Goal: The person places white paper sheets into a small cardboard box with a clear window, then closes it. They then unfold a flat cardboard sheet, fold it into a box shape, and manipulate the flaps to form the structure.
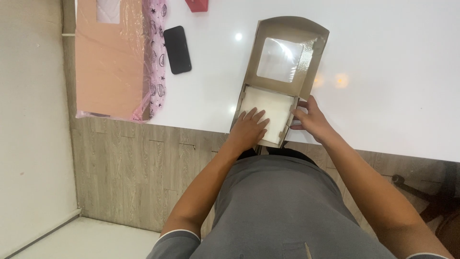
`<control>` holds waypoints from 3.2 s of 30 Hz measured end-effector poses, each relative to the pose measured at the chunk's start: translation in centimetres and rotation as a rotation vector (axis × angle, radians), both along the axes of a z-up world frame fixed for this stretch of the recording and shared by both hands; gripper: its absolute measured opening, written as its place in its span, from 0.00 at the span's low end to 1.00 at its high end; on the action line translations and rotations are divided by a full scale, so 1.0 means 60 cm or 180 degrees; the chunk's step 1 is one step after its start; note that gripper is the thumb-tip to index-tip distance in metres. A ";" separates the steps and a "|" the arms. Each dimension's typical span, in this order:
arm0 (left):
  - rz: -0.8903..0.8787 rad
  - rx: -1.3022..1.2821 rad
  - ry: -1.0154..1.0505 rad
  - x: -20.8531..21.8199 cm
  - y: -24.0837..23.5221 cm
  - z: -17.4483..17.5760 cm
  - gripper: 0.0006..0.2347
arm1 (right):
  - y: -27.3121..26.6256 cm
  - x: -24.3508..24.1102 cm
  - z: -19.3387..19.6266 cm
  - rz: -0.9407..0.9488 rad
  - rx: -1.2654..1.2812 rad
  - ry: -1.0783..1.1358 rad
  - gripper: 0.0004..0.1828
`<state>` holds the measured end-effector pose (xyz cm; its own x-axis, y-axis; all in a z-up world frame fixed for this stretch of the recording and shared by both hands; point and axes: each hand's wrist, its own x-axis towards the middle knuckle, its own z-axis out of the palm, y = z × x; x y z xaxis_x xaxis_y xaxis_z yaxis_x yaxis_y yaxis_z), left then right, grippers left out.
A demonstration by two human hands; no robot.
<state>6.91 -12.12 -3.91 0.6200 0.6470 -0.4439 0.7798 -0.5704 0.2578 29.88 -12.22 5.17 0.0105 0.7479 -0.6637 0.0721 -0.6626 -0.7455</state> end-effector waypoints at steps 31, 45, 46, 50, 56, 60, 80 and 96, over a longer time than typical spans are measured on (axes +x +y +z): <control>0.3124 -0.2464 -0.2586 -0.448 0.255 0.134 0.42 | 0.162 -0.353 0.033 0.0198 -0.0340 -0.0251 0.33; 0.1334 -0.1781 -0.2933 -0.477 0.265 0.113 0.28 | 0.126 -0.340 -0.039 -0.0483 0.0257 -0.0063 0.31; 0.1437 -0.1870 -0.2921 -0.477 0.258 0.115 0.29 | 0.115 -0.338 -0.060 -0.0261 0.0255 -0.0088 0.34; 0.1311 -0.1707 -0.2694 -0.482 0.275 0.110 0.19 | 0.109 -0.355 -0.017 -0.0006 0.0304 -0.0366 0.43; -0.0245 -0.0671 -0.2201 -0.498 0.295 0.074 0.29 | 0.116 -0.294 -0.120 0.0320 0.0725 -0.0339 0.39; 0.0277 -0.0503 -0.2105 -0.498 0.280 0.073 0.34 | 0.125 -0.281 0.000 -0.0230 0.0138 -0.0429 0.41; 0.1742 -0.2066 -0.3415 -0.395 0.337 0.181 0.38 | 0.152 -0.276 0.039 -0.1283 0.0715 -0.1666 0.25; 0.2904 -0.2689 -0.2434 -0.400 0.243 0.134 0.39 | 0.131 -0.387 0.117 -0.1296 0.0163 -0.0519 0.22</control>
